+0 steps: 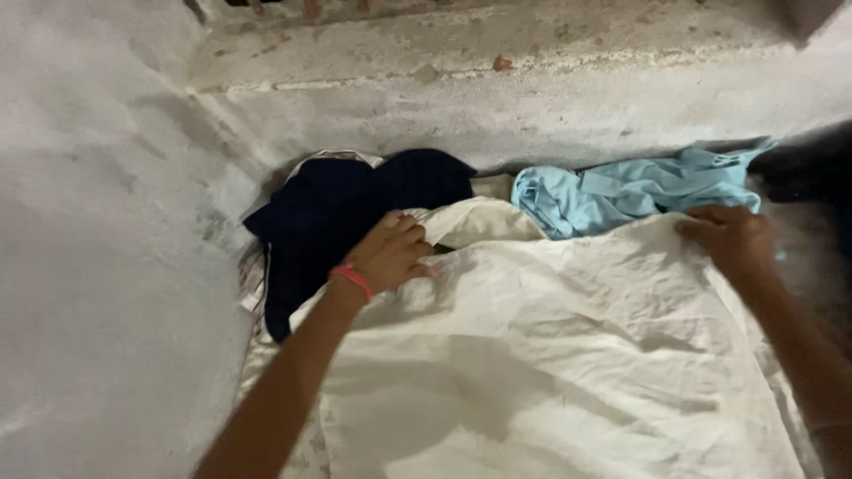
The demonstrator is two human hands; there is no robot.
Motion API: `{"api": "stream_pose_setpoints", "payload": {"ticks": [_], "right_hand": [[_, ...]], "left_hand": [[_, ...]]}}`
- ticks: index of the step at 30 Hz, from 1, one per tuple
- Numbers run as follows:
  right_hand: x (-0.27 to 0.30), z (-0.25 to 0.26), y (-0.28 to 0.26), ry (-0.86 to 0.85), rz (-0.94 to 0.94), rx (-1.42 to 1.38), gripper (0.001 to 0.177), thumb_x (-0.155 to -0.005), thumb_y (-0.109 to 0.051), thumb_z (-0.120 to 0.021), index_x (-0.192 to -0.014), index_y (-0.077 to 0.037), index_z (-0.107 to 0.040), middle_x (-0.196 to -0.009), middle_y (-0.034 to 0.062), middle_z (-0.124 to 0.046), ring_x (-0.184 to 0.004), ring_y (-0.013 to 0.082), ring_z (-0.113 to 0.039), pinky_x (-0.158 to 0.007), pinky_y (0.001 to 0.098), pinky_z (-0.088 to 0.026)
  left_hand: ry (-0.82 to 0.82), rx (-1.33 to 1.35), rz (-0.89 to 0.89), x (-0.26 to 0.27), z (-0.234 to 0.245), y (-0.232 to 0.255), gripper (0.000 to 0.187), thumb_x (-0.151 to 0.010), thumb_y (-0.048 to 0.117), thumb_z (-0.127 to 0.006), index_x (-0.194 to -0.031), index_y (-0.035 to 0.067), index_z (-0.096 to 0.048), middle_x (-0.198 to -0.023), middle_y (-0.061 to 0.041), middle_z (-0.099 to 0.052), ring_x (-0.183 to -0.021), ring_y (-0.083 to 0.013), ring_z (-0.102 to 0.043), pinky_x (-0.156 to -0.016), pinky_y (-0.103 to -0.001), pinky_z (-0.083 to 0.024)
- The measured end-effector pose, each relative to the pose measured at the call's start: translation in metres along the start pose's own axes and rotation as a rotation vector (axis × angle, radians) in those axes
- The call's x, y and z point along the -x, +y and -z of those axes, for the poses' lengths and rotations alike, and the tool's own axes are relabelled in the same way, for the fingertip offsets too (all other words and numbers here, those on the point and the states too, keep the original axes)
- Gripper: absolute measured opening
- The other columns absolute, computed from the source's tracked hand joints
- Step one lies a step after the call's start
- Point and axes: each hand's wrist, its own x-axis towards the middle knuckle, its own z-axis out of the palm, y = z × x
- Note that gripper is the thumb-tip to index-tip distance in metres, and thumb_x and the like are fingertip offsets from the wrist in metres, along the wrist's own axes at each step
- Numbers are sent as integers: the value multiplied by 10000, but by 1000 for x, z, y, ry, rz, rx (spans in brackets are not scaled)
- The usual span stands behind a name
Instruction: The person folds a dark shirt and a white shirt on a bed and places them into an open suitcase.
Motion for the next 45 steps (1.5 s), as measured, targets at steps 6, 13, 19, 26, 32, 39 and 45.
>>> {"api": "stream_pose_setpoints", "payload": {"ticks": [6,13,19,26,32,39,45], "right_hand": [[-29,26,21,158,51,128,269,-970,-185,-863,-1047,50,-758,-890,160,-732,-792,241,-686,-707,387,-540],[-23,20,24,130,167,-432,260,-1001,-129,-731,-1208,4,-649,-1110,104,-692,-958,140,-664,-846,290,-557],[78,73,17,46,-77,-388,185,-1071,-112,-697,-1223,-7,-691,-993,135,-720,-855,195,-683,-768,324,-535],[189,101,52,152,223,83,178,-906,-110,-765,-1065,-86,-691,-971,126,-681,-837,270,-651,-758,364,-508],[250,98,26,100,289,349,183,-748,-87,-782,-922,-105,-731,-1061,52,-733,-972,266,-679,-859,414,-529],[252,73,22,156,219,469,115,-933,-102,-689,-1014,-116,-771,-1088,68,-716,-986,262,-656,-879,403,-534],[169,29,-14,261,397,430,374,-850,-420,-796,-1003,-79,-788,-989,145,-709,-968,331,-659,-821,475,-539]], "left_hand": [[77,43,167,-14,20,-44,308,-861,416,-726,-1004,146,-768,-999,-2,-626,-1096,-218,-520,-1099,-441,-324],[152,410,399,-17,12,-28,251,-833,261,-754,-980,70,-686,-1000,-75,-664,-1017,-285,-616,-924,-419,-480],[419,151,248,40,35,42,310,-833,218,-774,-1067,50,-660,-1039,-108,-657,-1015,-300,-620,-909,-434,-476],[292,161,104,118,32,176,232,-887,131,-687,-1111,80,-658,-1027,-44,-648,-1021,-232,-610,-931,-394,-482],[181,84,151,155,3,233,229,-862,95,-630,-1087,67,-664,-1037,-52,-642,-1015,-234,-613,-901,-370,-484],[315,276,317,143,4,267,368,-836,345,-733,-1058,60,-666,-1031,-82,-626,-1029,-269,-601,-899,-404,-482],[368,338,278,26,-31,300,401,-1000,303,-612,-1337,85,-606,-1351,-109,-596,-1283,-279,-537,-1087,-432,-419]]}}
